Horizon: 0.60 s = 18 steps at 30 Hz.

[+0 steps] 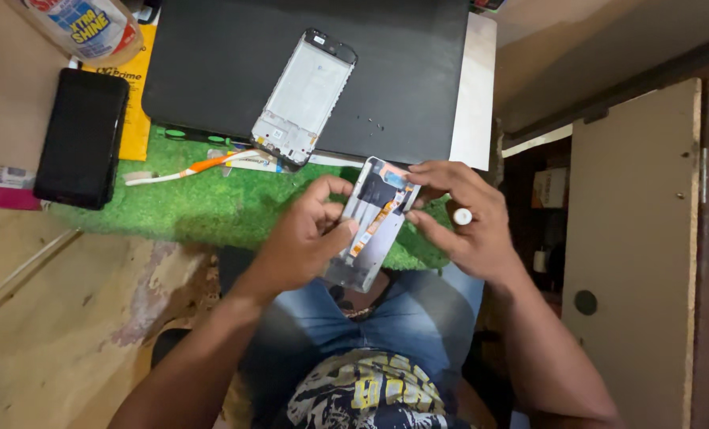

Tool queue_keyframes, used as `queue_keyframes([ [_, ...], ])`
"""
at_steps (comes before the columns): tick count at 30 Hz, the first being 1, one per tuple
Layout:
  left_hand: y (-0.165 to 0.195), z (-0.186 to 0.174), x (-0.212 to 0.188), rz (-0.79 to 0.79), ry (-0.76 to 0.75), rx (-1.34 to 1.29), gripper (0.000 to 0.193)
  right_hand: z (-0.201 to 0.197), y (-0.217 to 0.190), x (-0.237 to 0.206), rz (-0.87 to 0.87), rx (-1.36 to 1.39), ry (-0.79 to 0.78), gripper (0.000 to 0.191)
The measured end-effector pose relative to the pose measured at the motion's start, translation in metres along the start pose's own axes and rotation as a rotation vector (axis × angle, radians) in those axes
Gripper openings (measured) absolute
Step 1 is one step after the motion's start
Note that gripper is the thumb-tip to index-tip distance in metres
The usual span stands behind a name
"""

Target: The person uses a red-handled screwdriver to remove screws from a smartphone placed on a green mat. They then separate the phone into two halves and continue to work on the internal components with the screwdriver.

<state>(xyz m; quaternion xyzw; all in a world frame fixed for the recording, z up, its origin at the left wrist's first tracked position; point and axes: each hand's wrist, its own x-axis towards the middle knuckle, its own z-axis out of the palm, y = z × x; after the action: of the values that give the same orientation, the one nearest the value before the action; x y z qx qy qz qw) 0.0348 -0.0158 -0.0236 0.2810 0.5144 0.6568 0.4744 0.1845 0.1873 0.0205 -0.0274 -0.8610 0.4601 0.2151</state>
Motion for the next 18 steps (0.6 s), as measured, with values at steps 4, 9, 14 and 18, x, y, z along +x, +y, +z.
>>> queue_keyframes([
  [4,0.0,0.008,-0.005,0.049,0.0,0.071,0.048,0.015,-0.001,-0.003,0.191,-0.037,0.057,0.048],
  [9,0.001,0.021,-0.008,0.088,0.076,0.109,0.051,0.024,-0.005,-0.01,0.104,0.125,0.051,0.051],
  [14,0.0,0.025,-0.009,0.024,0.176,0.349,0.047,0.036,-0.006,-0.016,0.469,0.563,0.103,0.054],
  [18,-0.001,0.023,-0.007,0.042,0.061,0.018,0.043,0.034,-0.008,-0.011,0.497,0.546,0.129,0.048],
])
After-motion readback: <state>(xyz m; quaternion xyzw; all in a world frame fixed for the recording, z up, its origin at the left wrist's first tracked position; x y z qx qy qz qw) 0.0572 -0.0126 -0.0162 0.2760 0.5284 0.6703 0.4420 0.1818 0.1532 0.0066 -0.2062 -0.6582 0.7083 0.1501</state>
